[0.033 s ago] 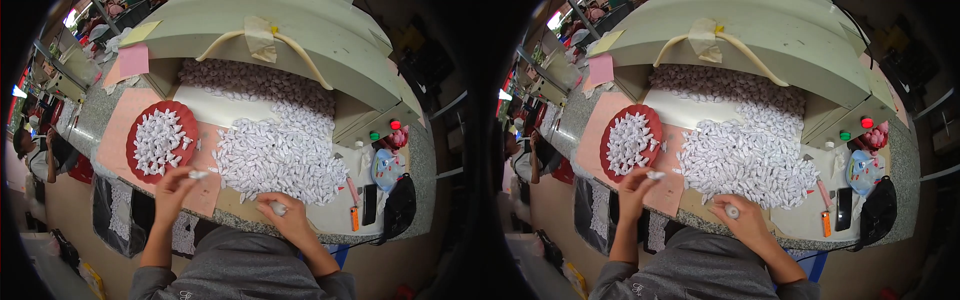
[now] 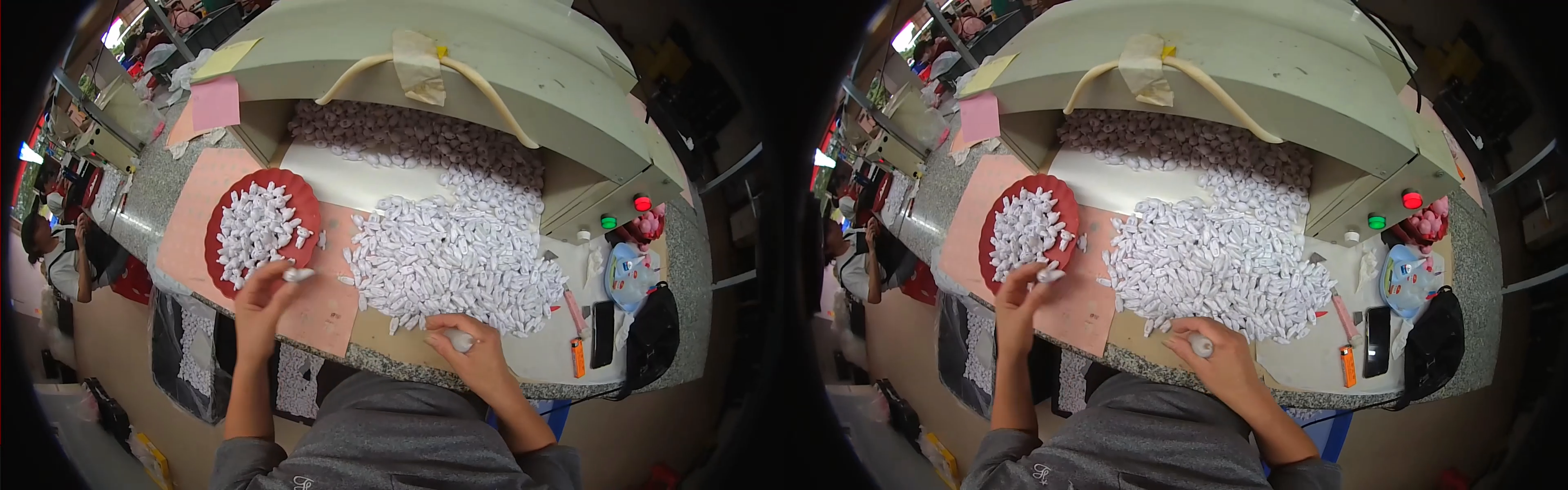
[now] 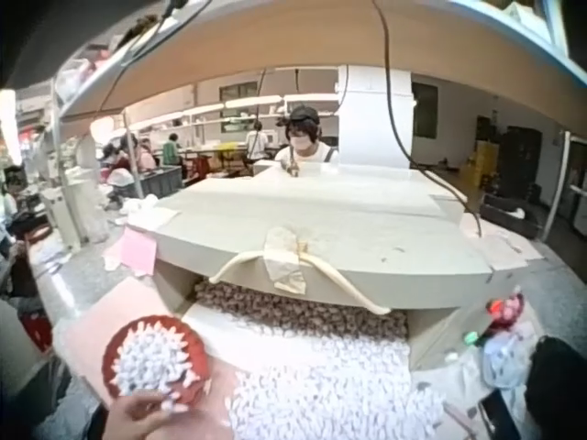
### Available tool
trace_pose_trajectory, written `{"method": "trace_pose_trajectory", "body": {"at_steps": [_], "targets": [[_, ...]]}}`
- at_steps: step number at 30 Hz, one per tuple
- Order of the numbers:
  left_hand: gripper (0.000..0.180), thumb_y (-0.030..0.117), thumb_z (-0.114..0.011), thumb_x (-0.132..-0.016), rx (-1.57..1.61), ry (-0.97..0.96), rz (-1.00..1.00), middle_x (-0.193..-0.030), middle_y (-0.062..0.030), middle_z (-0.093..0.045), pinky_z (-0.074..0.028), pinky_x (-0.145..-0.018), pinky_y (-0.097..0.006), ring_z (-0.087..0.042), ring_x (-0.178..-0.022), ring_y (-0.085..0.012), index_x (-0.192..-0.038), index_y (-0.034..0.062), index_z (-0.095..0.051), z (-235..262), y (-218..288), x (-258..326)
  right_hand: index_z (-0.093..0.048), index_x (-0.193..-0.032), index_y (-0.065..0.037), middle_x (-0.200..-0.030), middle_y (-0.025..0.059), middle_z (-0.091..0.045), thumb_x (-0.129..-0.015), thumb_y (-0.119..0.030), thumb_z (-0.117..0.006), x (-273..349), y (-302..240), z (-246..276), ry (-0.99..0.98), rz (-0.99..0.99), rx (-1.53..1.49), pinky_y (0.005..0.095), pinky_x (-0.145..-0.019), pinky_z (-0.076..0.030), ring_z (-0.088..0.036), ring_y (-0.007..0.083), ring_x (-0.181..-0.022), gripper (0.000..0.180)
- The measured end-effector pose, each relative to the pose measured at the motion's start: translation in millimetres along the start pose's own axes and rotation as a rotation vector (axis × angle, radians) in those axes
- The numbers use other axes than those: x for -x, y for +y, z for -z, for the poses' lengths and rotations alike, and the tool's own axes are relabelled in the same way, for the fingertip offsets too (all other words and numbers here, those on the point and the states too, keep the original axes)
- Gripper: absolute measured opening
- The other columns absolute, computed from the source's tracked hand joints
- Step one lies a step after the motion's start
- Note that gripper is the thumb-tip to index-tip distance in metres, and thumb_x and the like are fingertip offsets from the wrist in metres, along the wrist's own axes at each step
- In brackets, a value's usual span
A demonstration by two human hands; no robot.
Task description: Applying glue to small plastic parts and assembling them on a production line workbench.
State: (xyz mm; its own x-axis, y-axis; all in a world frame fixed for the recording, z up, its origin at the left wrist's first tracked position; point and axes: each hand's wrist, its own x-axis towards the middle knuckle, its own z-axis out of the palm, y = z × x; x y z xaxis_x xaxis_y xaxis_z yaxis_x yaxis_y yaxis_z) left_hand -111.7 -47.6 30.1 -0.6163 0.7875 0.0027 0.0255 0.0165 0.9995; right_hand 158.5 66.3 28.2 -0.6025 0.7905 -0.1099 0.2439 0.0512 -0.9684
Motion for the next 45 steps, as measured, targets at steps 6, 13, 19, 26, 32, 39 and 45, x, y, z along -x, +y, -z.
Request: {"method": "trace_pose_trajectory", "body": {"at_steps": [6, 13, 19, 26, 32, 39, 45], "targets": [[0.027, 0.009, -0.062, -0.08, -0.324, -0.05, -0.28, -0.093, -0.0058, -0.061, -0.044, -0.079, -0.026, -0.058, -0.085, -0.0128, -0.106, 0.0017, -0.058, -49, 30, -73, -0.057, -0.095, 0.0, -0.08, 0.0041, -0.06, -0.079, -0.006, -0.066, 8, 5, 19, 0.098, 0.035, 0.062, 0.022, -0.066, -0.045, -0.055, 0.0081, -0.074, 0.02], [0.03, 0.021, -0.068, -0.076, -0.631, -0.369, -0.321, -0.079, -0.0065, -0.062, -0.047, -0.065, -0.03, -0.058, -0.072, -0.0185, -0.1, 0.004, -0.063, -170, -26, -176, -0.043, -0.102, -0.003, -0.084, 0.0046, -0.059, -0.078, -0.002, -0.065, 30, 9, 22, 0.134, -0.018, 0.003, 0.0208, -0.065, -0.044, -0.054, 0.0075, -0.074, 0.032], [0.03, 0.021, -0.069, -0.072, -0.73, -0.42, -0.297, -0.082, -0.01, -0.064, -0.048, -0.071, -0.034, -0.061, -0.077, -0.0251, -0.097, 0.0048, -0.064, -197, -50, -195, -0.039, -0.101, -0.004, -0.086, 0.0061, -0.059, -0.079, -0.001, -0.063, 42, 19, 30, 0.296, -0.054, -0.12, 0.0206, -0.063, -0.043, -0.052, 0.0067, -0.073, 0.033], [0.021, 0.007, -0.063, -0.077, -0.26, -0.385, -0.245, -0.088, -0.0073, -0.064, -0.049, -0.071, -0.025, -0.061, -0.08, -0.0132, -0.097, 0.0013, -0.061, -155, -48, -184, -0.039, -0.102, -0.004, -0.088, 0.0061, -0.06, -0.08, 0.001, -0.061, 38, 18, 26, 0.277, -0.021, -0.248, 0.0203, -0.069, -0.043, -0.053, 0.0073, -0.076, 0.032], [0.023, -0.003, -0.059, -0.081, 0.234, -0.71, 0.168, -0.097, -0.005, -0.057, -0.048, -0.077, -0.025, -0.058, -0.09, -0.0131, -0.104, -0.0027, -0.054, -129, -2, -70, -0.047, -0.115, 0.0, -0.089, 0.0029, -0.06, -0.081, 0.0, -0.06, 23, 6, 24, 0.168, 0.015, -0.133, 0.0207, -0.07, -0.043, -0.052, 0.0058, -0.079, 0.036], [0.025, -0.006, -0.057, -0.081, 0.411, -0.682, 0.067, -0.104, -0.006, -0.053, -0.044, -0.087, -0.028, -0.052, -0.101, -0.0123, -0.106, -0.0016, -0.055, -122, -18, 9, -0.057, -0.11, 0.0, -0.089, 0.0042, -0.061, -0.078, 0.001, -0.062, 10, 7, 0, 0.136, 0.116, 0.017, 0.0225, -0.071, -0.044, -0.055, 0.0095, -0.081, 0.033], [0.019, -0.003, -0.055, -0.084, 0.501, -0.511, 0.234, -0.1, -0.0059, -0.055, -0.045, -0.081, -0.025, -0.055, -0.092, -0.0137, -0.102, -0.0007, -0.058, -122, -22, 24, -0.056, -0.1, -0.001, -0.088, 0.0117, -0.06, -0.076, -0.003, -0.065, 14, 8, -16, 0.102, 0.222, 0.181, 0.0292, -0.069, -0.046, -0.06, 0.0215, -0.078, 0.026]]}}
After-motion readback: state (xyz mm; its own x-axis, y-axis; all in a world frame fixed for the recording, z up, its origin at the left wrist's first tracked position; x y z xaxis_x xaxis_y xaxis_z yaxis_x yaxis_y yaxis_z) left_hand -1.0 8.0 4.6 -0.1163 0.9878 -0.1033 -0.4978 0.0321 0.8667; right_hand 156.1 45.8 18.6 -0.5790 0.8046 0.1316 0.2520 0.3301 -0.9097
